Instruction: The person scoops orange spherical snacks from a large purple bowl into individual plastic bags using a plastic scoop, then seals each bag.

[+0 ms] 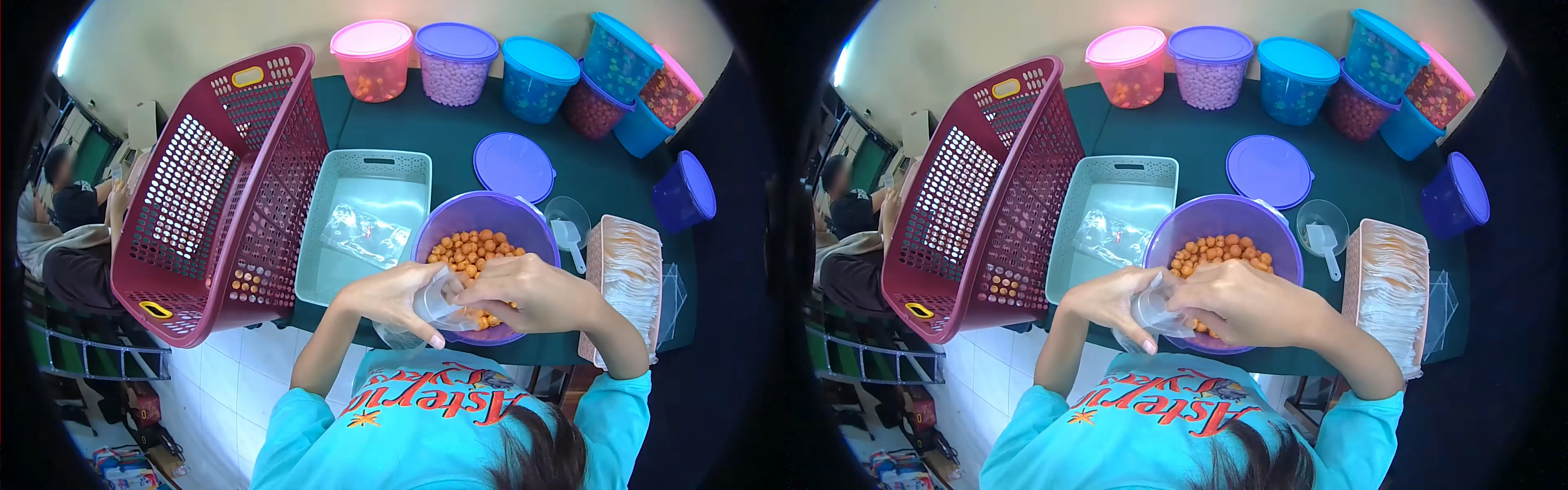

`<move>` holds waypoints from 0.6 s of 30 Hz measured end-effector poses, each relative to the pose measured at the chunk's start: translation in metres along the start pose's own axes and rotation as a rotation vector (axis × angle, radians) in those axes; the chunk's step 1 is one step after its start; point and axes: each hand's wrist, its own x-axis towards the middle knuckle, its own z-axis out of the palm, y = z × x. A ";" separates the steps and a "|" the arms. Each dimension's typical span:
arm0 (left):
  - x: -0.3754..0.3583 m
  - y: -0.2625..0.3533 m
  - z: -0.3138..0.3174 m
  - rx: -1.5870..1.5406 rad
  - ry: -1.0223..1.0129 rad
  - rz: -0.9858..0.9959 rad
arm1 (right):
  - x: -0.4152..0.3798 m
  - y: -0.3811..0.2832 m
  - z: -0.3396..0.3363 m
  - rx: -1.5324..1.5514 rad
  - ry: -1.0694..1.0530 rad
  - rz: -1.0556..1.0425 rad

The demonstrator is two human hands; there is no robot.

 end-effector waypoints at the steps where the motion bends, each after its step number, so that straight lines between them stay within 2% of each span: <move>1: 0.000 0.004 -0.001 -0.031 -0.008 -0.023 | 0.002 0.001 0.001 0.007 -0.017 -0.014; 6: -0.003 0.002 0.002 -0.153 -0.008 -0.067 | 0.001 0.003 -0.002 0.026 -0.042 -0.012; 8: -0.005 0.001 0.008 -0.374 0.035 -0.087 | 0.002 -0.005 -0.013 0.009 -0.043 -0.036; 13: -0.019 0.000 0.011 -0.369 0.038 -0.145 | -0.011 -0.022 -0.042 -0.033 0.015 0.037; 18: -0.019 -0.008 0.018 -0.389 -0.022 -0.144 | -0.012 -0.023 -0.041 -0.039 0.019 0.076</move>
